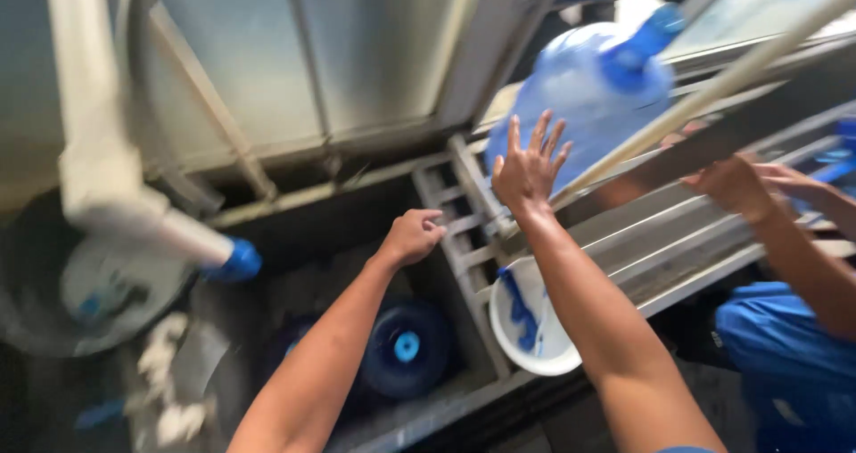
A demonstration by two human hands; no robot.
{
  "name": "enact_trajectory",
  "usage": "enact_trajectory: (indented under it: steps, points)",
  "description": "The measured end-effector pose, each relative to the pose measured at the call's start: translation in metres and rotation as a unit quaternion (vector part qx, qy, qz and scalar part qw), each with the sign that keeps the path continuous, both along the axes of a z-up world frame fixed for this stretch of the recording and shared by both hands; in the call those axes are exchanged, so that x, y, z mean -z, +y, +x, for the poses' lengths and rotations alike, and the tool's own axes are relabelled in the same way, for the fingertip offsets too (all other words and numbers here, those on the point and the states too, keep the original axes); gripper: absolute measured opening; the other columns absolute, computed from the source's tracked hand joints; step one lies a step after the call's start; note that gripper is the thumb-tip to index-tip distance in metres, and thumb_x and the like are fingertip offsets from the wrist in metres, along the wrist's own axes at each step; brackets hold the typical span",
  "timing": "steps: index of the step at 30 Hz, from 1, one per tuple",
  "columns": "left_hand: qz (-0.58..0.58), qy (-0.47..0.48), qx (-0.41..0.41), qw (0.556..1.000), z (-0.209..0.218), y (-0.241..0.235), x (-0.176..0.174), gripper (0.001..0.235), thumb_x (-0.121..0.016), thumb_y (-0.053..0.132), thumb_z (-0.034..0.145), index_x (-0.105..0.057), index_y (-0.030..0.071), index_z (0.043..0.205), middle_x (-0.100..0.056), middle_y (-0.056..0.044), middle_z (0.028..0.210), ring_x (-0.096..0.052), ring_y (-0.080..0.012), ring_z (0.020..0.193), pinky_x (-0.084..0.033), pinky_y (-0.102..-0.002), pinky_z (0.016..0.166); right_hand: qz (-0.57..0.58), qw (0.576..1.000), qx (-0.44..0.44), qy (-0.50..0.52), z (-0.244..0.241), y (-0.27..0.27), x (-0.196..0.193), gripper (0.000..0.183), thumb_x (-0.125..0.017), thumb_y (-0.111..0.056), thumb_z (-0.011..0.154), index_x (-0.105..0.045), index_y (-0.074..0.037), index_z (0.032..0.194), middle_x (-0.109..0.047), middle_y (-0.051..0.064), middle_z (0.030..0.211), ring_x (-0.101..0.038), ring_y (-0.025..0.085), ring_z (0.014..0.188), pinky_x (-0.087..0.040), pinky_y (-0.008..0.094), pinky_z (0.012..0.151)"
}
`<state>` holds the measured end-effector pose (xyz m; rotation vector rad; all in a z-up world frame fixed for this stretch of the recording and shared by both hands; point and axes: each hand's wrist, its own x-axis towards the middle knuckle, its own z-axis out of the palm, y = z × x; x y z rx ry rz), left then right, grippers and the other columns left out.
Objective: Cleaning and rinsing large plastic water jugs in an industrial basin using a soapy cloth.
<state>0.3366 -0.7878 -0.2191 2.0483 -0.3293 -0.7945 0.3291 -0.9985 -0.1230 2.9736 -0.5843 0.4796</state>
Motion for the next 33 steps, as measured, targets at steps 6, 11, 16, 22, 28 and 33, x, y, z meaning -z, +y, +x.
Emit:
enact_trajectory:
  steps: [6, 11, 16, 22, 28, 33]
  points:
    - [0.08, 0.074, -0.084, 0.991, -0.065, 0.076, 0.114, 0.054, -0.073, 0.053, 0.078, -0.07, 0.037, 0.13, -0.077, -0.002, 0.117, -0.067, -0.0262, 0.122, -0.053, -0.042, 0.106, 0.243, 0.929, -0.217, 0.175, -0.087, 0.094, 0.121, 0.04, -0.063, -0.043, 0.087, -0.075, -0.025, 0.121, -0.074, 0.009, 0.122, -0.069, 0.039, 0.112, -0.054, 0.055, 0.097]
    - [0.115, 0.15, -0.105, 0.976, -0.156, 0.146, 0.154, 0.055, -0.072, 0.052, 0.079, -0.07, 0.033, 0.13, -0.072, -0.004, 0.129, -0.062, -0.0292, 0.128, -0.05, -0.043, 0.11, 0.237, 0.843, -0.186, 0.446, -0.168, 0.149, 0.271, 0.061, -0.067, -0.054, 0.084, -0.057, -0.041, 0.143, -0.057, 0.005, 0.145, -0.06, 0.034, 0.13, -0.053, 0.052, 0.106]
    - [0.165, 0.191, -0.118, 0.96, -0.225, 0.189, 0.145, 0.052, -0.072, 0.047, 0.079, -0.072, 0.031, 0.129, -0.074, -0.004, 0.127, -0.063, -0.0292, 0.127, -0.05, -0.042, 0.111, 0.337, 0.811, -0.07, 0.473, -0.22, 0.165, 0.272, 0.077, -0.069, -0.043, 0.089, -0.03, -0.047, 0.155, -0.059, 0.016, 0.136, -0.061, 0.037, 0.129, -0.053, 0.05, 0.106]
    - [0.152, 0.207, -0.137, 0.957, -0.265, 0.224, 0.131, 0.054, -0.071, 0.04, 0.084, -0.069, 0.023, 0.135, -0.075, -0.012, 0.121, -0.064, -0.0314, 0.126, -0.052, -0.044, 0.108, 0.299, 0.848, -0.044, 0.436, -0.228, 0.174, 0.259, 0.061, -0.065, -0.045, 0.095, -0.037, -0.041, 0.149, -0.059, 0.015, 0.128, -0.064, 0.038, 0.123, -0.054, 0.052, 0.102]
    - [0.144, 0.184, -0.16, 0.959, -0.268, 0.262, 0.101, 0.053, -0.07, 0.039, 0.086, -0.069, 0.022, 0.136, -0.075, -0.012, 0.122, -0.063, -0.0312, 0.127, -0.052, -0.044, 0.108, 0.281, 0.868, -0.021, 0.409, -0.232, 0.181, 0.253, 0.059, -0.066, -0.039, 0.096, -0.044, -0.033, 0.15, -0.061, 0.019, 0.128, -0.064, 0.041, 0.123, -0.055, 0.054, 0.101]
    - [0.136, 0.158, -0.171, 0.963, -0.268, 0.284, 0.094, 0.051, -0.07, 0.04, 0.085, -0.07, 0.027, 0.134, -0.076, -0.009, 0.12, -0.064, -0.0288, 0.125, -0.053, -0.043, 0.107, 0.277, 0.883, 0.013, 0.379, -0.241, 0.189, 0.256, 0.058, -0.064, -0.036, 0.096, -0.046, -0.03, 0.152, -0.056, 0.017, 0.134, -0.063, 0.039, 0.125, -0.056, 0.054, 0.098]
